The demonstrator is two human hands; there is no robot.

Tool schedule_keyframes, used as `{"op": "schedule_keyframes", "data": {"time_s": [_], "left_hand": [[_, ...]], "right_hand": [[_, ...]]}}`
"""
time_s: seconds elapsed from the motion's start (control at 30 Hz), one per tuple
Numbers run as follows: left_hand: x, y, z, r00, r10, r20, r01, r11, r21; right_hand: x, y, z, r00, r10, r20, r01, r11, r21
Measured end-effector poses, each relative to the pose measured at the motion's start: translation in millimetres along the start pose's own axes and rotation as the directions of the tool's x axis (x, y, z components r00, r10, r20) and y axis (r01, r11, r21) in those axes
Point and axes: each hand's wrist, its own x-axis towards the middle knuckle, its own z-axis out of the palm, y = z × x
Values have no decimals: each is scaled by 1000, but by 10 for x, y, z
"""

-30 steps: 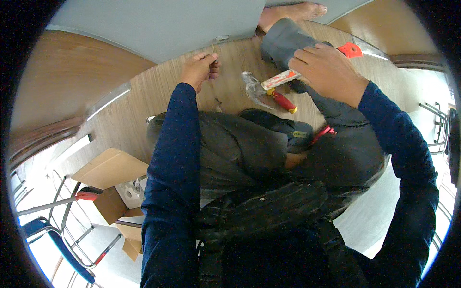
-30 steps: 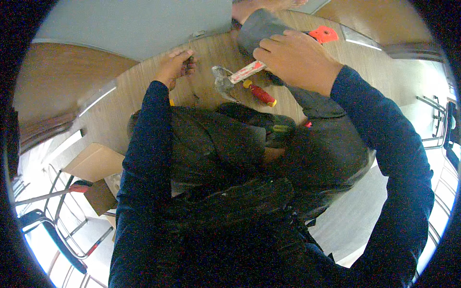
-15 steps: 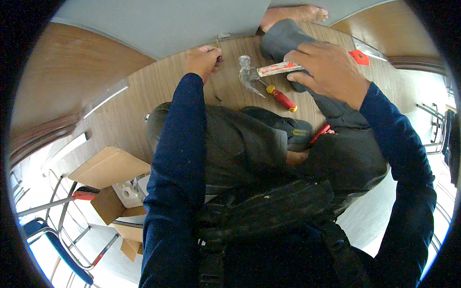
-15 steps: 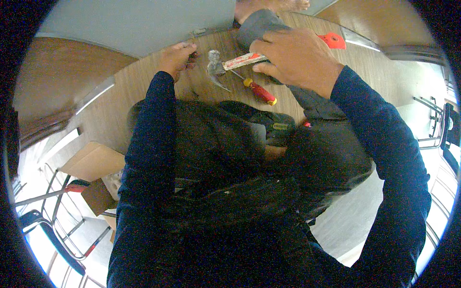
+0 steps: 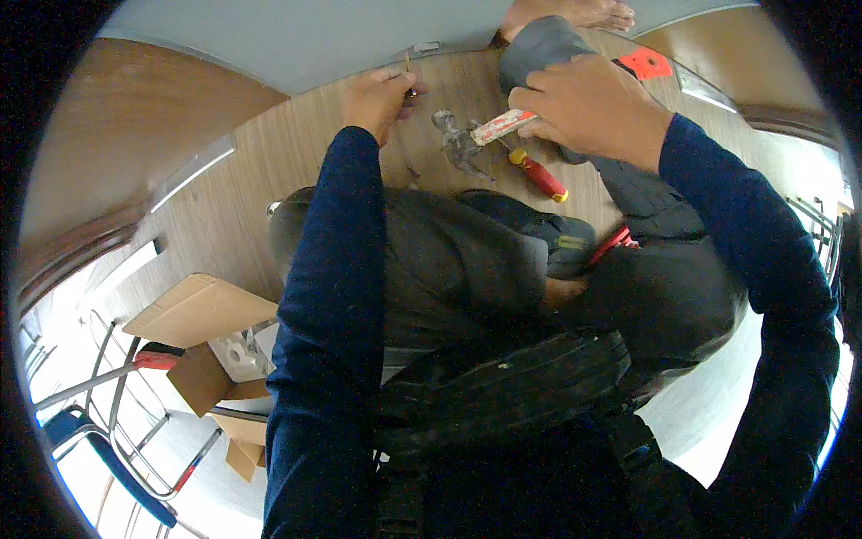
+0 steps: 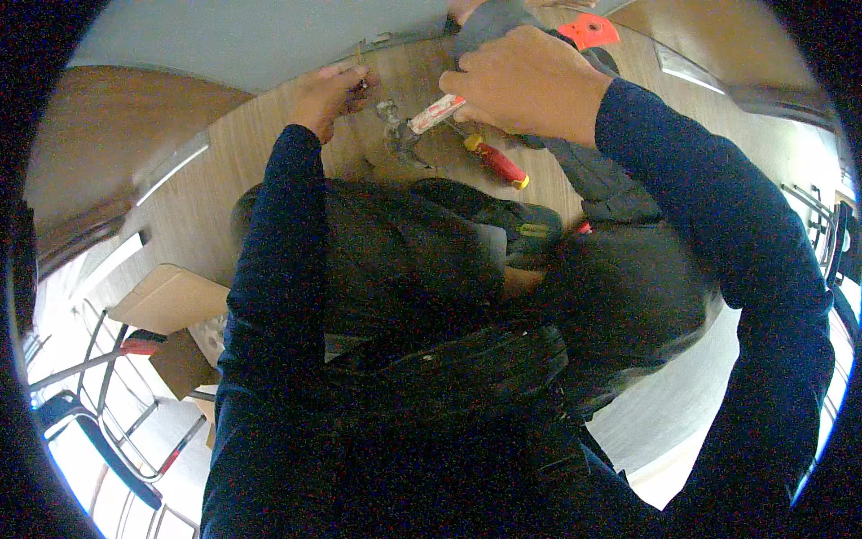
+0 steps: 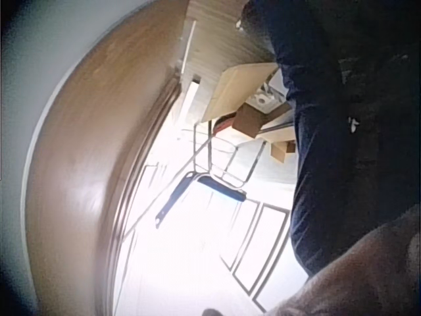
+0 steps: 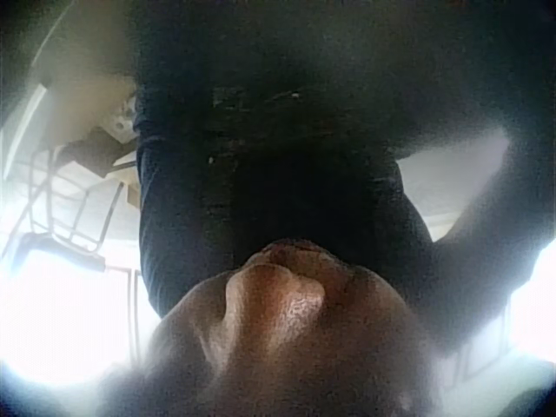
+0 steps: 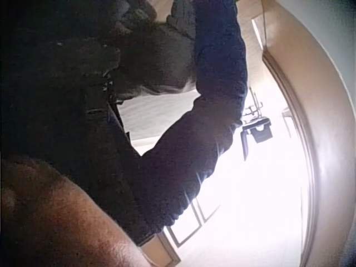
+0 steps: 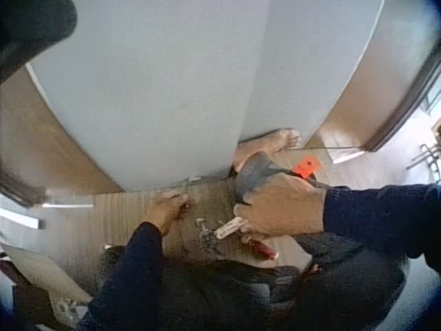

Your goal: The person sits on the floor and installs a lock mechanism into a cabinet door. They use a screwdriver to secure the lock and handle various small parts from a cardboard box.

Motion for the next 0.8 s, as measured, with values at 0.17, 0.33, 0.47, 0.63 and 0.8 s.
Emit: {"op": "schedule_keyframes", "data": {"time_s": [0.17, 0.33, 0.47, 0.63, 0.8], "left_hand": [[20, 7, 29, 1000, -1, -4, 1, 1000, -6], [-10, 40, 65, 999, -10, -52, 7, 998, -67], [-18, 87, 82, 998, 3, -56, -10, 993, -117], [9, 45, 44, 1000, -5, -11, 4, 995, -100], [32, 45, 29, 1000, -16, 21, 18, 994, -111]], "right_hand": [[115, 144, 197, 988, -106, -109, 101, 994, -51], [219, 200, 231, 982, -142, -124, 139, 990, -30], [281, 159, 221, 996, -84, -25, 85, 996, 33], [312, 127, 285, 997, -74, 17, 74, 997, 0], [301, 121, 350, 998, -55, 6, 55, 998, 2]]}}
